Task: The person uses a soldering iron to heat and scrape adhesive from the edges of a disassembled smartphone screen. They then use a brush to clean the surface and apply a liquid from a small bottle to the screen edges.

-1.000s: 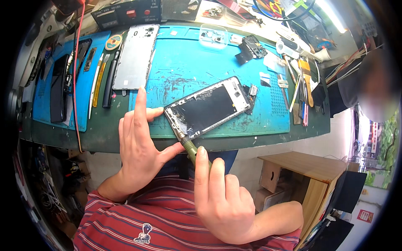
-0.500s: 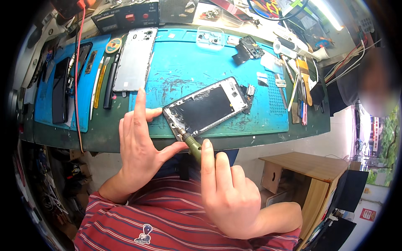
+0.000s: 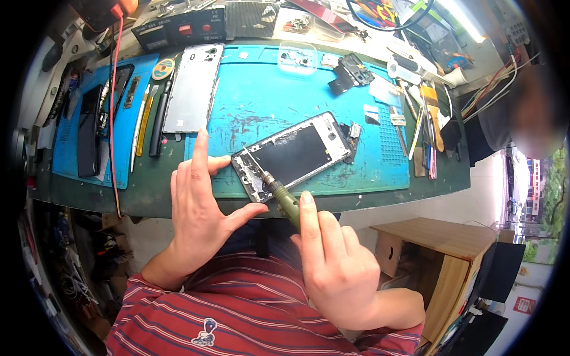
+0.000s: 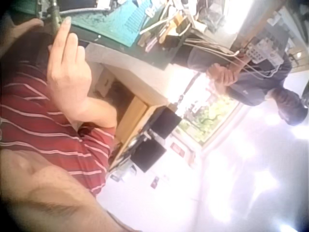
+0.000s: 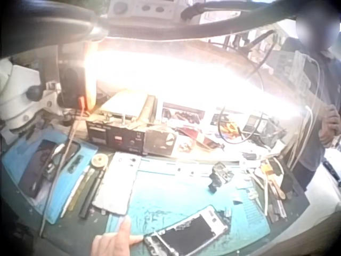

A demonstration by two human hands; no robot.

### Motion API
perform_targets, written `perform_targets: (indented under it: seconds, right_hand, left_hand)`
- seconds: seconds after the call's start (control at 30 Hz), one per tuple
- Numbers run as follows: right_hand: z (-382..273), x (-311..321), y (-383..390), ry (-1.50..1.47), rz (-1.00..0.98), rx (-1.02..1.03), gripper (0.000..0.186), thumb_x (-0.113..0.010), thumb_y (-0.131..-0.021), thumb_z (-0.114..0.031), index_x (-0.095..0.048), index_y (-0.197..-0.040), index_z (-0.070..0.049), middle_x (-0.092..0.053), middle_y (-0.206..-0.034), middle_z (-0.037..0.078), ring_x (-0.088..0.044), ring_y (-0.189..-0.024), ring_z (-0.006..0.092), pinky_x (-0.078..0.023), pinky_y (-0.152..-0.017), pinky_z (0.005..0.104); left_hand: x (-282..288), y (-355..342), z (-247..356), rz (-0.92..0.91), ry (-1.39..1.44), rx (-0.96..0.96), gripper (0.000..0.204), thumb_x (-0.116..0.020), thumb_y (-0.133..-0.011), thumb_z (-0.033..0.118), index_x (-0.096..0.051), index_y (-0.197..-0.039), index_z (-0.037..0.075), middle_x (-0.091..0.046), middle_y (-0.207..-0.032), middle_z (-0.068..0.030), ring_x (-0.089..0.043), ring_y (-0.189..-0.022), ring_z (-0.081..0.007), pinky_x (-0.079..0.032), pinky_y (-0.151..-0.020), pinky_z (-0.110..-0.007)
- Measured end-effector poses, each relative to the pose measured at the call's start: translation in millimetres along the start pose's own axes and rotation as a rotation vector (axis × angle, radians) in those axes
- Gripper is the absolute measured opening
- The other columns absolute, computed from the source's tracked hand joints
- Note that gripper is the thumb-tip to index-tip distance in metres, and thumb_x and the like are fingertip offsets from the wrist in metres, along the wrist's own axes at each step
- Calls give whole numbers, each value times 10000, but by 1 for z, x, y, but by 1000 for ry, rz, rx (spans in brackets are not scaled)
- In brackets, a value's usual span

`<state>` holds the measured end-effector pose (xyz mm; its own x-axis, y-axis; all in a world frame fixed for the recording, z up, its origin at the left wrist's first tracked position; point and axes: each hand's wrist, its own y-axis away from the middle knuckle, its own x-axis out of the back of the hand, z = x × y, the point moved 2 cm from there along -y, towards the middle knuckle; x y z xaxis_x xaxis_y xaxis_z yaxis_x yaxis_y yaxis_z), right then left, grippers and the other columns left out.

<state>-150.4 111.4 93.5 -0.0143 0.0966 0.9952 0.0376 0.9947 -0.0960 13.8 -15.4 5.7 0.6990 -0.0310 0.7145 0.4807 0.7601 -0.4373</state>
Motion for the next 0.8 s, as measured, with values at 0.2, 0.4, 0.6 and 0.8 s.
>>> perform_targets:
  seconds: [0.2,0.4,0.6,0.8]
  right_hand:
    - [33,-5,4,-188,243,29,691,-905,-810,-87,-688,-1457,18,-735,-1085,133,-700,-809,279,-581,-675,380]
    - [46,-8,13,-286,223,-40,698,-917,-798,-26,-670,-1449,31,-754,-1099,180,-736,-871,332,-606,-735,396]
    - [53,-15,19,-356,208,-50,702,-913,-805,-27,-665,-1460,24,-753,-1099,176,-739,-883,334,-604,-750,405]
    - [63,-21,22,-387,210,-62,690,-897,-831,-34,-656,-1475,23,-746,-1097,176,-740,-891,339,-600,-751,407]
  left_hand:
    - [6,-4,-10,-5,34,-10,1024,-929,-796,441,-498,-1602,-22,-729,-1138,-60,-649,-1005,-277,-502,-899,-423]
    - [1,-36,-14,6,24,73,72,-831,-936,132,-766,-936,101,-703,-935,-33,-699,-845,-248,-547,-693,-394]
    - [-1,-34,-14,36,-193,-96,144,-824,-945,141,-695,-940,80,-654,-902,-58,-681,-816,-260,-545,-670,-402]
    - [-6,-35,-23,40,-170,-83,153,-741,-1033,135,-622,-1027,40,-619,-961,-115,-668,-805,-338,-540,-671,-448]
